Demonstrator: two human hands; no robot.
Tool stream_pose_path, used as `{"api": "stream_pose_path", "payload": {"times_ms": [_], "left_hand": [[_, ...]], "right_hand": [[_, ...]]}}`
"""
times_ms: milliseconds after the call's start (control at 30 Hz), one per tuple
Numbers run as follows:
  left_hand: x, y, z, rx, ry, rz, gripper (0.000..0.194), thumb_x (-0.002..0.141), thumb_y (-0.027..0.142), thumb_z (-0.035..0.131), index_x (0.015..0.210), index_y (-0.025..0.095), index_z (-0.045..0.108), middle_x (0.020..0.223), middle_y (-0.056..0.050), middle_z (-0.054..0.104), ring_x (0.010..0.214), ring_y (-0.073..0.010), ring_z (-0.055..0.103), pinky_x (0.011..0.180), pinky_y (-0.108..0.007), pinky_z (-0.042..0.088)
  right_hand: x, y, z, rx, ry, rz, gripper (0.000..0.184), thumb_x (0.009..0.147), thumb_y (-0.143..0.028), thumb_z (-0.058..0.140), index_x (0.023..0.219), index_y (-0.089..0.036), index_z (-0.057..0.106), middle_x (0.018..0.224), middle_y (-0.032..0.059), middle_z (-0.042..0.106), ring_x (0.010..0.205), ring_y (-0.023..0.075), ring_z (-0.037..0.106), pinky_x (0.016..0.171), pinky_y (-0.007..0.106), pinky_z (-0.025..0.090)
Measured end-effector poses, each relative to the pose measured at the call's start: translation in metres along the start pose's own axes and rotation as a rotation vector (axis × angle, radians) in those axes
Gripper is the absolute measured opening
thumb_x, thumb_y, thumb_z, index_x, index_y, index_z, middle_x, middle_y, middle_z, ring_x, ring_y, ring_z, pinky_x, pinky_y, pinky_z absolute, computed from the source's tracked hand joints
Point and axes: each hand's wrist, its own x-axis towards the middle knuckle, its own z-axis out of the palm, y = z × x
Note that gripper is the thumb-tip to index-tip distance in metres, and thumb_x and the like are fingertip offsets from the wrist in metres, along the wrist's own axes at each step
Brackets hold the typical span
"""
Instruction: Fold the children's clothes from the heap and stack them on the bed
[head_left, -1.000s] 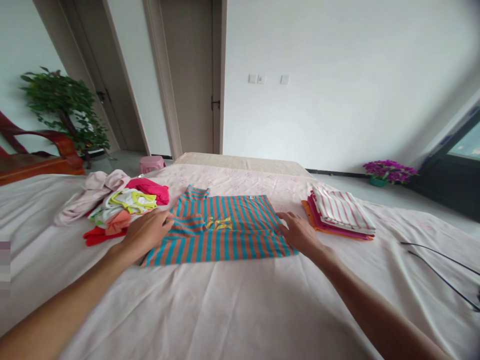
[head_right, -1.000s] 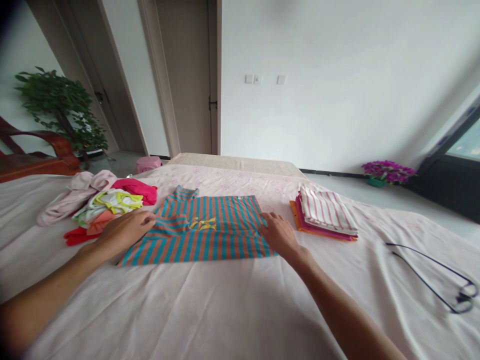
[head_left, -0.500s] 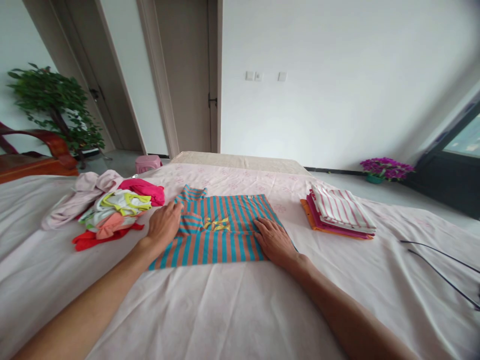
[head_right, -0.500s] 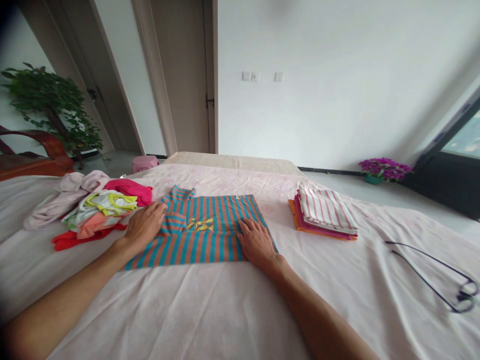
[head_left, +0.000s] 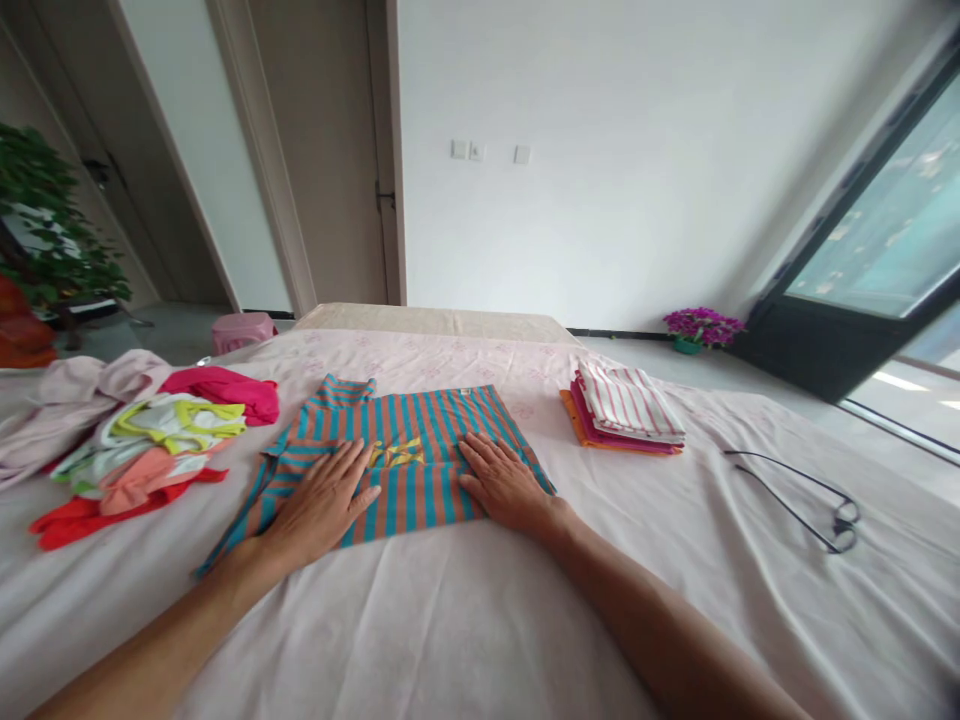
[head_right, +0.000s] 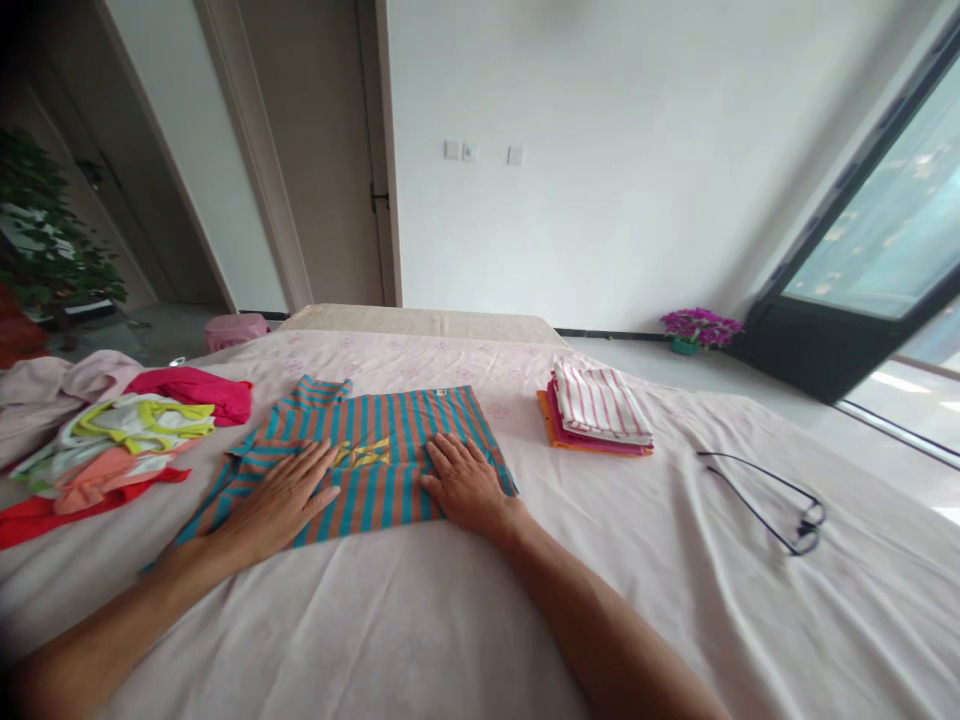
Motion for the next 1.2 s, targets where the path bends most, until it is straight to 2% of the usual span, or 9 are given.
{"api": "stream_pose_path", "payload": {"times_ms": [133, 233, 500, 600, 733, 833, 933, 1067, 1200], "left_hand": [[-0.002, -0.012, 0.007, 0.101, -0.028, -0.011, 0.061, 0.094, 0.054, 0.044, 0.146, 0.023, 0.046, 0.156, -0.013, 0.04, 0.145, -0.0302, 0.033, 0.116, -0.05, 0.029], [0.001, -0.023, 0.003, 0.179, -0.041, -0.116, 0.061, 0.095, 0.053, 0.04, 0.147, 0.022, 0.045, 0.156, -0.015, 0.04, 0.145, -0.0312, 0.034, 0.115, -0.051, 0.028], [0.009, -0.05, -0.006, 0.33, -0.062, -0.351, 0.06, 0.097, 0.048, 0.034, 0.146, 0.016, 0.046, 0.153, -0.02, 0.042, 0.141, -0.0349, 0.039, 0.113, -0.053, 0.028], [0.01, -0.048, -0.009, 0.339, 0.015, -0.392, 0.058, 0.096, 0.044, 0.036, 0.143, 0.013, 0.05, 0.149, -0.023, 0.046, 0.138, -0.0376, 0.042, 0.111, -0.056, 0.029], [0.008, -0.032, -0.013, 0.282, 0.195, -0.17, 0.051, 0.097, 0.036, 0.037, 0.14, 0.013, 0.053, 0.154, -0.018, 0.041, 0.145, -0.0333, 0.032, 0.118, -0.053, 0.023], [0.005, -0.021, -0.01, 0.175, 0.072, 0.085, 0.052, 0.098, 0.041, 0.037, 0.143, 0.018, 0.051, 0.155, -0.011, 0.042, 0.145, -0.0247, 0.034, 0.119, -0.041, 0.027], [0.004, -0.021, -0.004, 0.142, -0.078, 0.13, 0.059, 0.097, 0.052, 0.037, 0.148, 0.024, 0.044, 0.157, -0.009, 0.039, 0.146, -0.0256, 0.034, 0.119, -0.044, 0.027], [0.013, -0.036, -0.001, 0.1, -0.148, 0.022, 0.062, 0.095, 0.059, 0.034, 0.149, 0.029, 0.04, 0.16, -0.008, 0.033, 0.148, -0.028, 0.028, 0.119, -0.05, 0.022], [0.039, -0.061, -0.003, -0.063, -0.055, -0.245, 0.051, 0.093, 0.05, 0.043, 0.134, 0.025, 0.06, 0.149, -0.007, 0.051, 0.141, -0.025, 0.041, 0.116, -0.041, 0.03]], "right_hand": [[0.001, 0.028, 0.005, -0.073, -0.013, 0.106, 0.057, 0.104, -0.046, 0.03, 0.154, -0.019, 0.033, 0.161, 0.0087, 0.027, 0.148, 0.0238, 0.024, 0.121, 0.044, 0.02], [0.004, 0.042, 0.006, -0.113, -0.037, 0.204, 0.057, 0.104, -0.046, 0.029, 0.154, -0.02, 0.032, 0.161, 0.0089, 0.026, 0.148, 0.0246, 0.024, 0.119, 0.047, 0.022], [0.009, 0.045, 0.004, -0.092, -0.107, 0.341, 0.063, 0.103, -0.05, 0.024, 0.155, -0.016, 0.029, 0.162, 0.0096, 0.022, 0.149, 0.025, 0.022, 0.119, 0.05, 0.02], [0.009, 0.046, 0.005, -0.094, -0.099, 0.372, 0.062, 0.103, -0.049, 0.025, 0.155, -0.015, 0.029, 0.162, 0.01, 0.023, 0.148, 0.0257, 0.024, 0.119, 0.05, 0.02], [0.009, 0.041, 0.003, -0.138, -0.029, 0.417, 0.06, 0.103, -0.045, 0.027, 0.152, -0.013, 0.037, 0.159, 0.0114, 0.032, 0.147, 0.0274, 0.027, 0.12, 0.05, 0.016], [0.007, 0.036, -0.001, -0.162, 0.034, 0.306, 0.055, 0.103, -0.039, 0.028, 0.15, -0.014, 0.041, 0.158, 0.0099, 0.034, 0.148, 0.0249, 0.024, 0.122, 0.048, 0.009], [0.005, 0.037, -0.003, -0.115, -0.013, 0.175, 0.054, 0.103, -0.043, 0.025, 0.151, -0.021, 0.039, 0.159, 0.006, 0.033, 0.148, 0.0215, 0.025, 0.122, 0.045, 0.012], [0.005, 0.047, 0.001, -0.1, -0.101, 0.275, 0.059, 0.103, -0.048, 0.023, 0.155, -0.021, 0.03, 0.161, 0.0067, 0.027, 0.149, 0.0224, 0.023, 0.119, 0.047, 0.02], [0.006, 0.052, 0.006, -0.102, -0.11, 0.318, 0.061, 0.103, -0.048, 0.023, 0.156, -0.02, 0.027, 0.162, 0.0059, 0.024, 0.15, 0.0228, 0.02, 0.12, 0.048, 0.018]]}}
